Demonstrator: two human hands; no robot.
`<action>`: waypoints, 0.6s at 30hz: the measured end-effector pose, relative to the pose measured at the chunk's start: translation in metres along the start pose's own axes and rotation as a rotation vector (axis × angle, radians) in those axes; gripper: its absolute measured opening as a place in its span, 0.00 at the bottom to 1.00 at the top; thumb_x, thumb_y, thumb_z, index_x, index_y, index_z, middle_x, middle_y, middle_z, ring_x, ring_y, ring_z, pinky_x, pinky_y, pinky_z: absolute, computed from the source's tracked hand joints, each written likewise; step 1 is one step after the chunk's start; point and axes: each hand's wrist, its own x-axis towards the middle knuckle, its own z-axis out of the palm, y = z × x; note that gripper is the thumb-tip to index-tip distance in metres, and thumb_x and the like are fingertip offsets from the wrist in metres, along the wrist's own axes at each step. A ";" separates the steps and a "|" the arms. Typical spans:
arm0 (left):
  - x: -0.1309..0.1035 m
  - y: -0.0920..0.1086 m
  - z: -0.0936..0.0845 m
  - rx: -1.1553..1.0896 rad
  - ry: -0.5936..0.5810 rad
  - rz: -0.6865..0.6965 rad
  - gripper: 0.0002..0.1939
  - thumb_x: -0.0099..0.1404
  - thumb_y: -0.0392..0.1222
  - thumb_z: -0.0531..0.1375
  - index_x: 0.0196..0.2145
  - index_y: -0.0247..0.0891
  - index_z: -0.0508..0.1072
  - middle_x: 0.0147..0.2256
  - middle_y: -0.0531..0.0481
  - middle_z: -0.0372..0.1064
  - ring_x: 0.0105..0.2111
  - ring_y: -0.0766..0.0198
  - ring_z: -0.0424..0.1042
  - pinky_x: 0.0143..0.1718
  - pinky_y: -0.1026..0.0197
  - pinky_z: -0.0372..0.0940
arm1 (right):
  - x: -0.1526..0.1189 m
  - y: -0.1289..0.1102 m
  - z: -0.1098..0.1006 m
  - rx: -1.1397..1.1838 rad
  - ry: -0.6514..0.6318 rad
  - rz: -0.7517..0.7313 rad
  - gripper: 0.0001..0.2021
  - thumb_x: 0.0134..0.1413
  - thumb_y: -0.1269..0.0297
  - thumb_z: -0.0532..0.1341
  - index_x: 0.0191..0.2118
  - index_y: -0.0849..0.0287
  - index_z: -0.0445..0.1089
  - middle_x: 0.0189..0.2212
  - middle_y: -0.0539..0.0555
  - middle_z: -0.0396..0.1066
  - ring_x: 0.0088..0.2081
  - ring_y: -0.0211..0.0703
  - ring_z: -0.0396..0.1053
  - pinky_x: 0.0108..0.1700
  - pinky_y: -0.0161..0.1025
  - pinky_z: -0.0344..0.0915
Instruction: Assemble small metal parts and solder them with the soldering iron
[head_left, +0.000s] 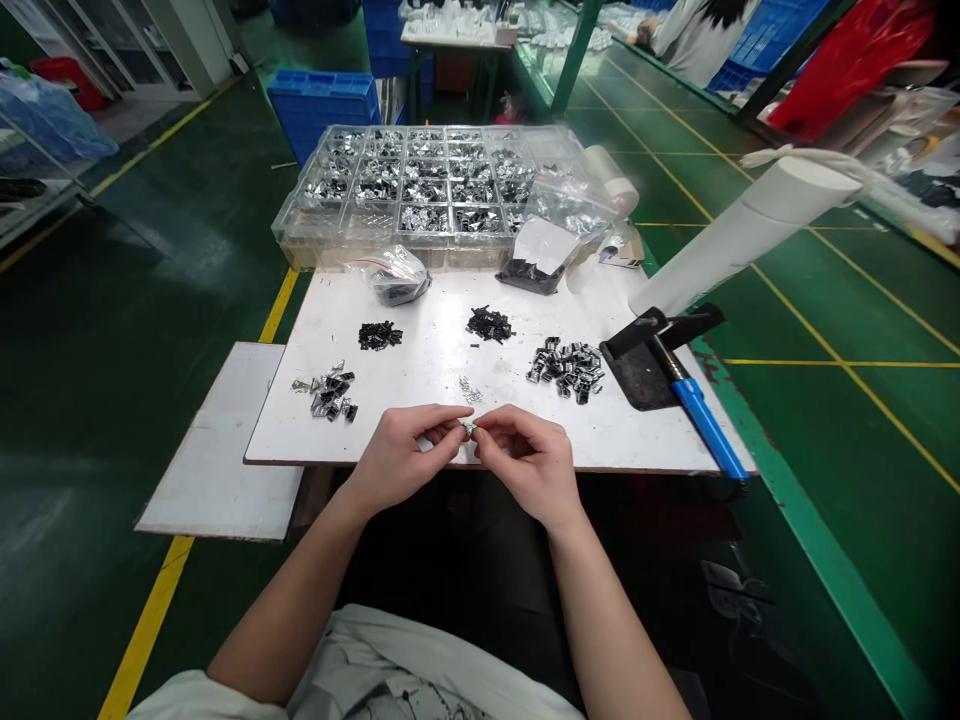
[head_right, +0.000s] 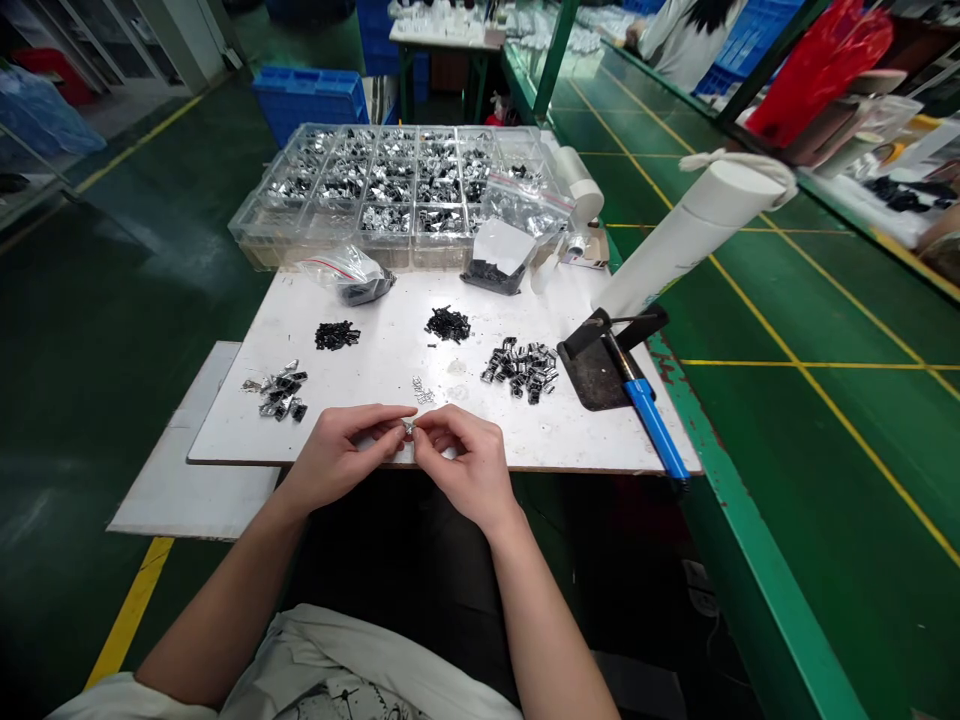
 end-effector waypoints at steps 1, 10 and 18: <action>0.000 -0.001 0.000 -0.016 0.003 -0.005 0.13 0.66 0.36 0.61 0.47 0.32 0.80 0.35 0.46 0.81 0.34 0.61 0.79 0.38 0.63 0.72 | -0.001 0.001 0.001 -0.027 0.019 -0.018 0.01 0.57 0.70 0.64 0.35 0.57 0.74 0.27 0.49 0.74 0.26 0.35 0.71 0.28 0.32 0.68; 0.001 -0.002 0.000 -0.103 -0.034 -0.032 0.14 0.63 0.33 0.63 0.46 0.35 0.81 0.39 0.45 0.82 0.38 0.57 0.81 0.42 0.59 0.76 | -0.002 0.003 0.006 -0.136 0.036 -0.171 0.05 0.58 0.73 0.62 0.38 0.56 0.73 0.30 0.50 0.72 0.28 0.36 0.69 0.29 0.34 0.66; 0.004 0.001 0.000 -0.041 0.007 -0.029 0.08 0.64 0.39 0.66 0.41 0.35 0.82 0.32 0.47 0.78 0.32 0.63 0.76 0.34 0.64 0.72 | 0.007 -0.002 0.000 0.091 -0.030 0.149 0.05 0.58 0.63 0.65 0.35 0.58 0.76 0.30 0.52 0.73 0.28 0.37 0.69 0.29 0.35 0.66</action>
